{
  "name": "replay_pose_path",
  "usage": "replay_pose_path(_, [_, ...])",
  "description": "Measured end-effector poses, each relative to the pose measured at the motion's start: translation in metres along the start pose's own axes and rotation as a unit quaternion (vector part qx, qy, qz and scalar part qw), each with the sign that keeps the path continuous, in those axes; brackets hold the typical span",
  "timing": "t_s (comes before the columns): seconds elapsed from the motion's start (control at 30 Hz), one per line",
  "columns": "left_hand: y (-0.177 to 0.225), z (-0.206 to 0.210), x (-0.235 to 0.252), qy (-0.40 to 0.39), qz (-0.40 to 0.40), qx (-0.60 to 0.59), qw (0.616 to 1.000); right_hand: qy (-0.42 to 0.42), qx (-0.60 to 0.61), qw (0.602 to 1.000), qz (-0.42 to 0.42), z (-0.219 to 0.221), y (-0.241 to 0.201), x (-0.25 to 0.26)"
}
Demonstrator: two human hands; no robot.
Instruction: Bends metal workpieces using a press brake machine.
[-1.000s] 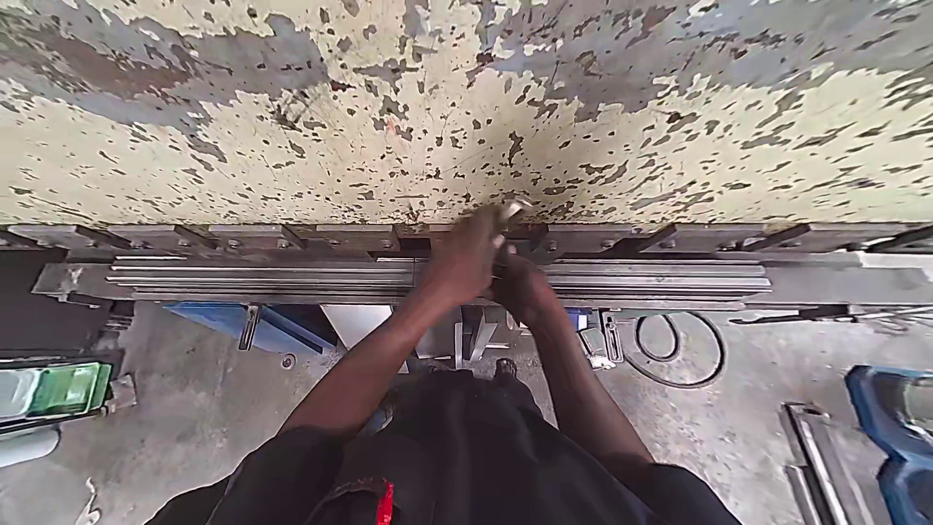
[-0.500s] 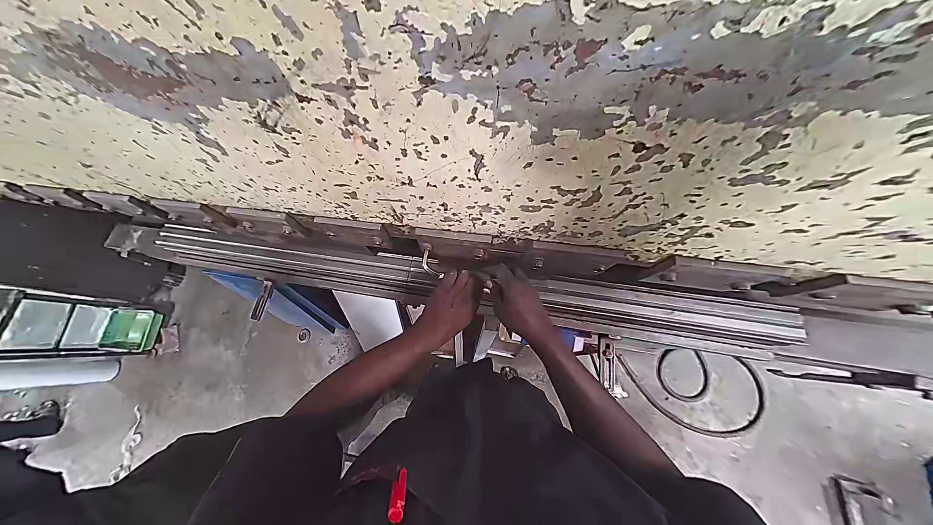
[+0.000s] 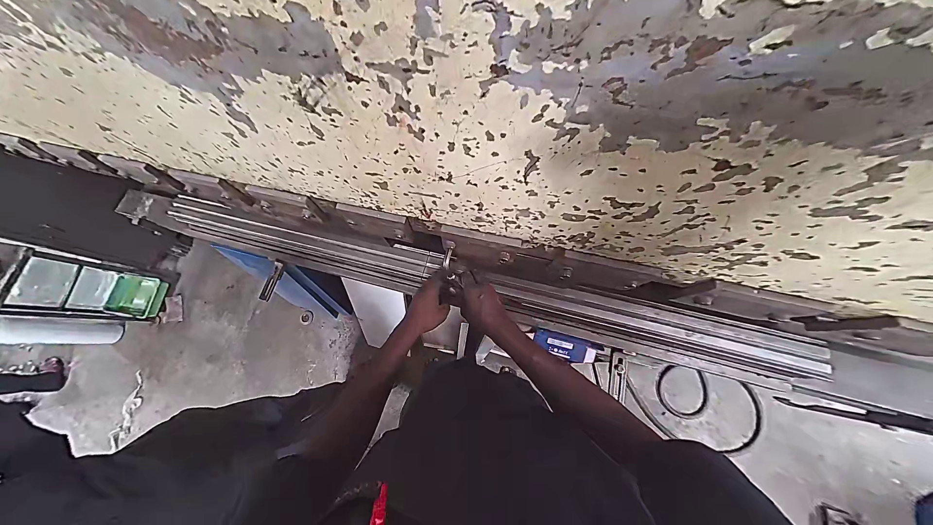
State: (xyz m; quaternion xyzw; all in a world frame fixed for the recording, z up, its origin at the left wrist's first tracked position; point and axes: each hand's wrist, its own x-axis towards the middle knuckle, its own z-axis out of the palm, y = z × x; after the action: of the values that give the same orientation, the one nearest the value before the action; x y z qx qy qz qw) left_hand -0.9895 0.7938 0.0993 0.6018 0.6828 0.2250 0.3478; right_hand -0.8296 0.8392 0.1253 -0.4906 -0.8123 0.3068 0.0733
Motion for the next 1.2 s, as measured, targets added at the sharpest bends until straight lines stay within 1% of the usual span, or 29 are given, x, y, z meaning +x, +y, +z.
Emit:
replay_pose_path(0.07, [-0.002, 0.003, 0.013, -0.074, 0.006, -0.038, 0.997, -0.002, 0.022, 1.000, 0.005, 0.003, -0.005, 0.004])
replay_pose_path(0.2, [-0.008, 0.013, 0.021, -0.125, -0.057, -0.186, 0.973, 0.032, 0.082, 0.996, 0.028, 0.008, -0.015, 0.001])
replay_pose_path(0.27, [-0.010, 0.011, 0.024, -0.153, -0.048, -0.192, 0.968, 0.058, 0.107, 0.992, 0.013, 0.002, -0.015, -0.005])
replay_pose_path(0.33, [-0.006, -0.004, 0.025, -0.181, -0.020, -0.146, 0.972, 0.096, 0.134, 0.986, -0.007, -0.004, -0.023, -0.010])
replay_pose_path(0.4, [0.003, -0.019, 0.022, -0.174, -0.002, -0.081, 0.981, 0.138, 0.155, 0.978, -0.011, -0.008, -0.038, -0.014])
replay_pose_path(0.47, [-0.007, -0.036, 0.028, -0.102, 0.009, 0.014, 0.995, 0.171, 0.173, 0.969, 0.029, -0.017, -0.056, -0.010])
replay_pose_path(0.5, [-0.014, -0.055, 0.025, -0.063, -0.002, 0.094, 0.994, 0.182, 0.185, 0.964, 0.052, -0.018, -0.064, -0.009])
replay_pose_path(0.53, [-0.014, -0.082, 0.017, -0.025, -0.020, 0.175, 0.984, 0.182, 0.208, 0.958, 0.076, -0.017, -0.071, -0.006])
replay_pose_path(0.57, [-0.005, -0.112, 0.007, 0.004, -0.033, 0.248, 0.968, 0.176, 0.247, 0.948, 0.096, -0.015, -0.078, -0.003])
replay_pose_path(0.6, [0.007, -0.139, -0.008, 0.022, -0.039, 0.304, 0.952, 0.170, 0.311, 0.928, 0.110, -0.009, -0.087, -0.004])
replay_pose_path(0.63, [0.020, -0.161, -0.020, 0.034, -0.035, 0.344, 0.938, 0.173, 0.398, 0.893, 0.119, -0.004, -0.097, -0.003])
replay_pose_path(0.7, [0.033, -0.195, -0.025, 0.058, -0.009, 0.396, 0.917, 0.183, 0.592, 0.774, 0.130, -0.001, -0.113, 0.005])
replay_pose_path(0.73, [0.030, -0.207, -0.026, 0.078, 0.010, 0.385, 0.920, 0.182, 0.650, 0.725, 0.135, -0.002, -0.118, 0.007])
replay_pose_path(0.77, [0.023, -0.219, -0.027, 0.106, 0.034, 0.338, 0.935, 0.182, 0.687, 0.691, 0.133, -0.003, -0.121, 0.009])
replay_pose_path(0.8, [0.017, -0.226, -0.029, 0.141, 0.074, 0.263, 0.952, 0.180, 0.717, 0.661, 0.132, -0.004, -0.122, 0.008])
replay_pose_path(0.83, [0.014, -0.230, -0.032, 0.171, 0.132, 0.138, 0.967, 0.174, 0.741, 0.635, 0.135, -0.006, -0.123, 0.006])
replay_pose_path(0.87, [0.017, -0.229, -0.030, 0.179, 0.195, -0.018, 0.964, 0.167, 0.760, 0.613, 0.140, -0.008, -0.124, 0.006])
replay_pose_path(0.9, [0.025, -0.223, -0.029, 0.163, 0.250, -0.146, 0.943, 0.155, 0.776, 0.595, 0.141, -0.008, -0.123, 0.004])
replay_pose_path(0.93, [0.038, -0.215, -0.026, 0.149, 0.300, -0.212, 0.918, 0.138, 0.792, 0.578, 0.136, -0.008, -0.121, 0.001])
replay_pose_path(1.0, [0.078, -0.195, -0.018, 0.126, 0.385, -0.251, 0.879, 0.100, 0.824, 0.546, 0.116, -0.010, -0.116, 0.000])
replay_pose_path(1.03, [0.099, -0.185, -0.017, 0.103, 0.409, -0.263, 0.868, 0.084, 0.833, 0.537, 0.109, -0.011, -0.112, -0.001])
replay_pose_path(1.07, [0.119, -0.173, -0.016, 0.083, 0.418, -0.268, 0.864, 0.072, 0.837, 0.533, 0.102, -0.011, -0.108, -0.001])
replay_pose_path(1.1, [0.137, -0.158, -0.016, 0.067, 0.417, -0.256, 0.869, 0.062, 0.837, 0.537, 0.087, -0.010, -0.102, -0.002])
replay_pose_path(1.13, [0.154, -0.143, -0.015, 0.045, 0.409, -0.226, 0.883, 0.055, 0.832, 0.546, 0.077, -0.011, -0.096, -0.005])
replay_pose_path(1.17, [0.168, -0.125, -0.014, 0.025, 0.394, -0.176, 0.902, 0.053, 0.823, 0.562, 0.070, -0.012, -0.088, -0.012])
replay_pose_path(1.2, [0.181, -0.107, -0.012, 0.011, 0.375, -0.098, 0.922, 0.061, 0.808, 0.582, 0.068, -0.013, -0.080, -0.023])
